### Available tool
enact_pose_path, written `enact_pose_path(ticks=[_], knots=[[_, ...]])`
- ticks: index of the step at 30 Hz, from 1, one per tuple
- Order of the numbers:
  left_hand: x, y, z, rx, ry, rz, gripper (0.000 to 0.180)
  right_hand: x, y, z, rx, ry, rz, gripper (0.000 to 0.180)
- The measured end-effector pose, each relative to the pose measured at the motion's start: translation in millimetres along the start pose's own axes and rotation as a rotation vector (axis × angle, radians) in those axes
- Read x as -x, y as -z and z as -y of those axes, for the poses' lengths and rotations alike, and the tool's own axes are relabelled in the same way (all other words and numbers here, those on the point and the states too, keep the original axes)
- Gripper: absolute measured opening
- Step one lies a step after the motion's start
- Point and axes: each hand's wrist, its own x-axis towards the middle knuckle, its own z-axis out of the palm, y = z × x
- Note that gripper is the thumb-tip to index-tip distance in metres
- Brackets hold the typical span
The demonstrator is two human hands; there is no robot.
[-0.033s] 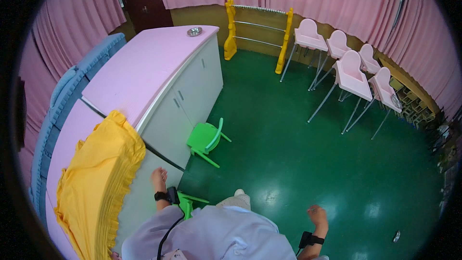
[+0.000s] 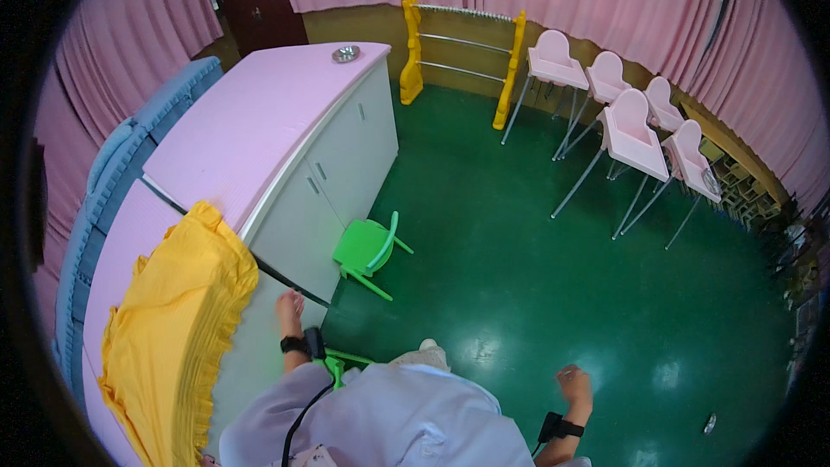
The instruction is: The person spreads a yellow garment on a pink table and then moves to the floor to pick up and stack metal trays.
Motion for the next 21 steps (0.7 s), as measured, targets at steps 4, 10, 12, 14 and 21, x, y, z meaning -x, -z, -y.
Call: enact_pose_path(ticks=[4,10,12,14,21], knots=[[-27,-173,-18,-0.169,-0.060,0.326,0.018,-59,43,37,-0.015,-0.078,-0.221,0.021],[-37,-373,-35,-0.311,0.005,0.672,0.017,-158,55,75,-0.103,-0.177,-0.236,0.018],[-48,-424,-38,-0.357,0.006,0.844,0.015,-201,46,69,-0.087,-0.227,-0.231,0.017],[-73,-466,-39,-0.402,-0.033,0.884,0.015,-250,41,68,0.015,-0.291,-0.141,0.015],[-200,-582,-90,-0.402,-0.152,0.657,0.017,-493,78,126,0.044,-0.076,-0.304,0.014]])
